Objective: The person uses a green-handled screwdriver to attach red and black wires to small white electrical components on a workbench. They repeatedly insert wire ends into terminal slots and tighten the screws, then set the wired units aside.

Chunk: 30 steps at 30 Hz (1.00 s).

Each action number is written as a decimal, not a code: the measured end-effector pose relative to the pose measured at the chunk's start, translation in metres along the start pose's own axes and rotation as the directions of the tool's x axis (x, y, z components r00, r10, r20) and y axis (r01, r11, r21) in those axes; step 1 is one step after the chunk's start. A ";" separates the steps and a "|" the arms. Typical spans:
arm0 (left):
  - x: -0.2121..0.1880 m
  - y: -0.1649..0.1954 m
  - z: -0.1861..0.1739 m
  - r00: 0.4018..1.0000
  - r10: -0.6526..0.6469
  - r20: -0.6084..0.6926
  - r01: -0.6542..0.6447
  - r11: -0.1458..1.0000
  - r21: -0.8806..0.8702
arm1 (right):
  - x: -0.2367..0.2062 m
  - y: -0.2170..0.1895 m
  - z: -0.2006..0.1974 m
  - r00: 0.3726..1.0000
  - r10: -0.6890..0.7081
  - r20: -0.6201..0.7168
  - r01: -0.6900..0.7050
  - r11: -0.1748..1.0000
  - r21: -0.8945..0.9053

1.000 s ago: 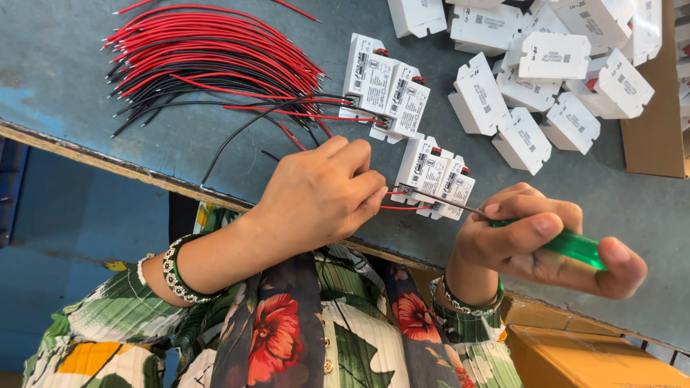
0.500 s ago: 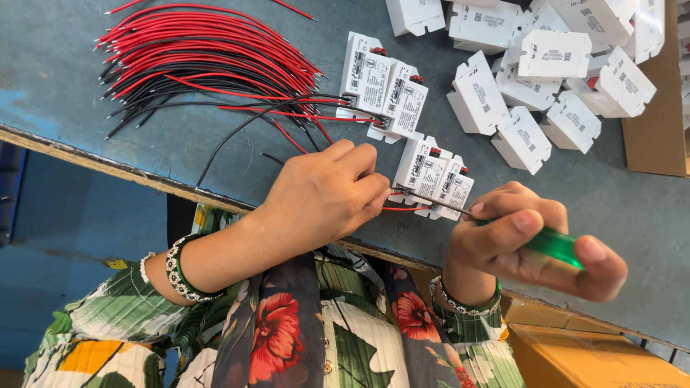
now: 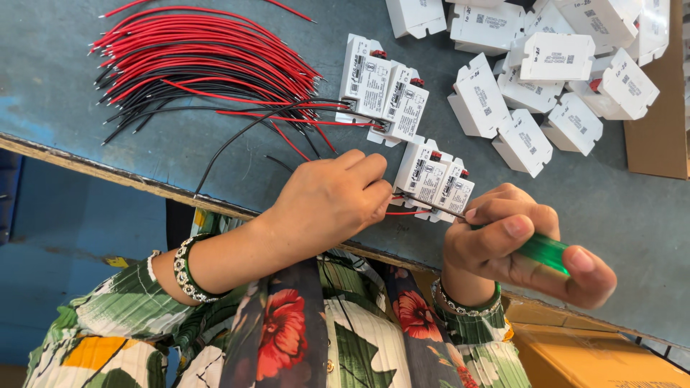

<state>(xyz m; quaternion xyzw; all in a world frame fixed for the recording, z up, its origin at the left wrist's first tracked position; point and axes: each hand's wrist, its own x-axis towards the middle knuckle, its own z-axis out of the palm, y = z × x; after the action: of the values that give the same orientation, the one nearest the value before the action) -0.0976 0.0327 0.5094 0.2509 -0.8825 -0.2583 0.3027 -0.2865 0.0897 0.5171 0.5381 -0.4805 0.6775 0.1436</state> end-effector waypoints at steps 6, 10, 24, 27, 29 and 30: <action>-0.004 0.010 -0.002 0.999 0.028 -0.031 -0.027 0.998 0.055 | -0.002 0.005 -0.007 0.999 -0.027 0.019 0.025 0.996 0.086; -0.009 0.018 -0.009 1.000 -0.001 0.029 -0.002 0.991 0.136 | 0.009 0.008 -0.027 0.990 0.132 -0.046 -0.130 0.990 0.044; 0.025 0.031 0.024 0.980 0.164 -0.112 -0.115 0.930 0.350 | 0.021 -0.004 -0.041 0.910 0.353 -0.216 -0.348 0.936 0.060; 0.034 0.021 0.021 0.973 0.137 -0.184 -0.049 0.907 0.418 | 0.018 -0.008 -0.042 0.898 0.385 -0.213 -0.383 0.922 0.051; 0.038 0.021 0.009 0.970 0.140 -0.199 -0.047 0.910 0.412 | 0.017 -0.009 -0.041 0.894 0.391 -0.219 -0.394 0.919 0.034; 0.040 0.022 0.001 0.968 0.144 -0.206 -0.049 0.912 0.408 | 0.017 -0.009 -0.040 0.896 0.388 -0.215 -0.391 0.920 0.031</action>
<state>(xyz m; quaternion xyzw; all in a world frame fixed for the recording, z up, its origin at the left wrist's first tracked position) -0.1322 0.0259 0.5382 0.2918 -0.8865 -0.0262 0.3583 -0.3101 0.1206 0.5377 0.3532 -0.5641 0.7439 0.0601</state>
